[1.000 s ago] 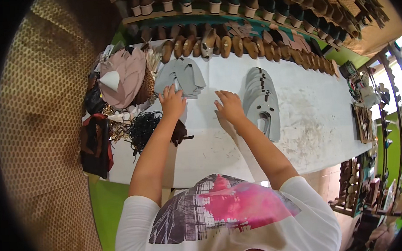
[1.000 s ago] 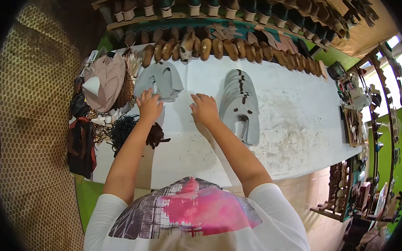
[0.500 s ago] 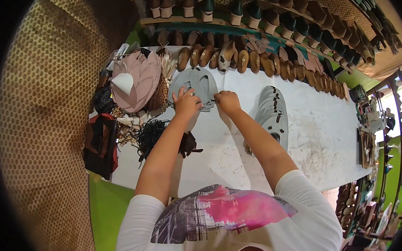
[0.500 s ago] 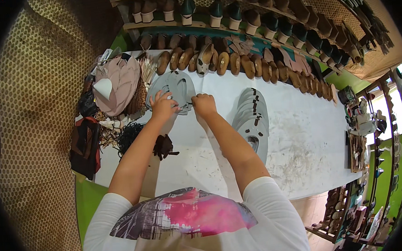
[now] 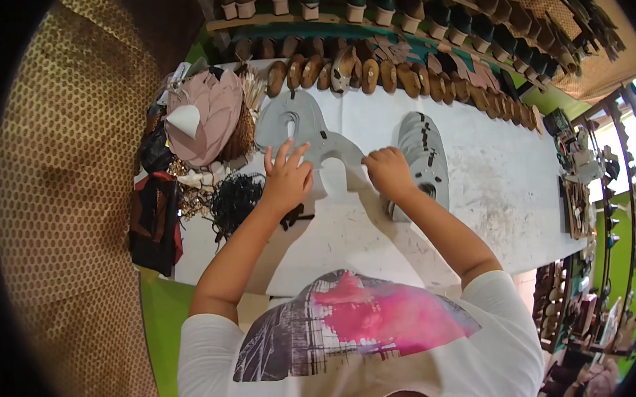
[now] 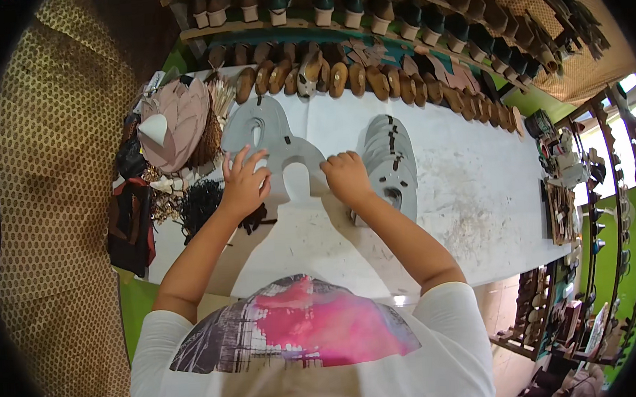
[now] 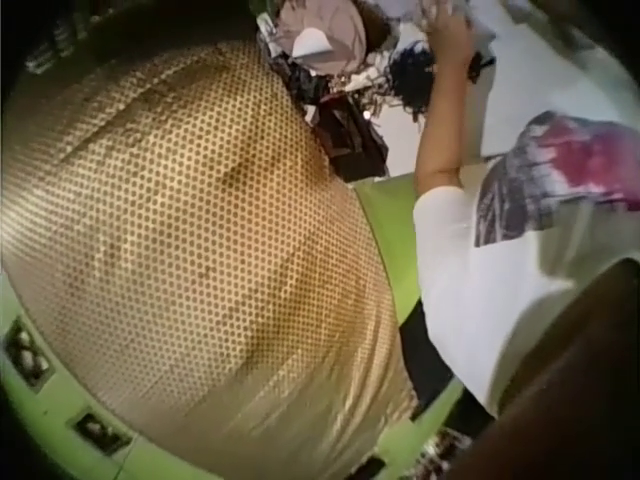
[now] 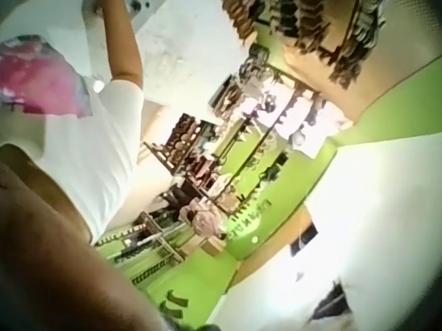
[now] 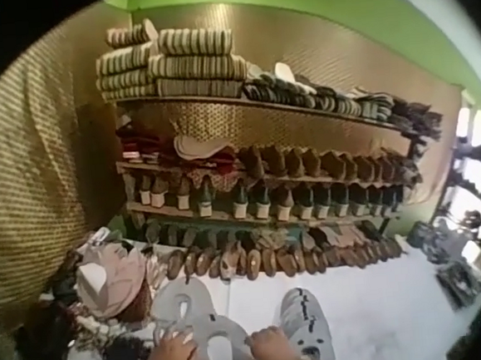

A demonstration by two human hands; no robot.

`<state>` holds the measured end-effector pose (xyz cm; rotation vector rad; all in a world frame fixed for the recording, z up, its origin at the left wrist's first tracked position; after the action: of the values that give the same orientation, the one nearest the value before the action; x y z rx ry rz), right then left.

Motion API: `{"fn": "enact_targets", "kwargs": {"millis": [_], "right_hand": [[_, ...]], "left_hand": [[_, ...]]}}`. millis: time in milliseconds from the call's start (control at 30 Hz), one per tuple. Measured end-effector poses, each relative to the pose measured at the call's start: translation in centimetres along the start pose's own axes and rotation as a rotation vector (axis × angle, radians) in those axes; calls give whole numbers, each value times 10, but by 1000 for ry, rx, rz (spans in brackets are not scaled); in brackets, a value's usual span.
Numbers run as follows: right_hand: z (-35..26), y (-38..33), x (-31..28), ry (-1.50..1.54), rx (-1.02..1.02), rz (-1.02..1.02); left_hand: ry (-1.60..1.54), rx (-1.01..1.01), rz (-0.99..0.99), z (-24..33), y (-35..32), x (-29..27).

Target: Manually arranging and attaching black string-like components onto grey shoe uppers.

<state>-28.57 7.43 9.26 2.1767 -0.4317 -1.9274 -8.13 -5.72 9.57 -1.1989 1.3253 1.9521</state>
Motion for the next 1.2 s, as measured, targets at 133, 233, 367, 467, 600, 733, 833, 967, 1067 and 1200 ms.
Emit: {"fn": "enact_targets", "kwargs": {"millis": [133, 233, 367, 467, 600, 733, 833, 967, 1067, 1200], "right_hand": [[-27, -77, -16, 51, -141, -209], [-51, -120, -21, 76, -176, -316], [-78, -149, -29, 107, -155, -420], [-89, -151, -29, 192, -34, -429], [-93, -138, 13, 131, 71, -257], [-97, -132, 48, 117, 222, -247], [-102, -136, 50, 153, 239, -183], [-104, -115, 34, 73, 283, -266], [-110, -84, 26, 175, 355, -325], [-132, -47, 53, 346, 148, -65]], "left_hand": [[-71, 170, -94, 34, -53, -16], [-121, 225, -213, 56, -95, -21], [-119, 208, -309, 76, -131, -27], [-158, 26, -463, 85, -138, -23], [-164, -54, -338, 93, -139, 19], [-92, -84, -349, 100, -136, 46], [-84, -103, -366, 100, -138, 47], [-149, -112, -355, 99, -138, 44], [-154, -101, -399, 97, -138, 42], [-178, -83, -421, 94, -136, 38]]}}
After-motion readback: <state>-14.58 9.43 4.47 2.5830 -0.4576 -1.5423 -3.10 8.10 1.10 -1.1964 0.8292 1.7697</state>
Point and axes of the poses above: each hand's wrist, its own y-axis towards the middle knuckle, its own x-axis out of the palm, z = x × y, the point moved 1 cm from there along y, towards the middle knuckle, and after that the axes turned 2 degrees about y, right-handed, at the moved point
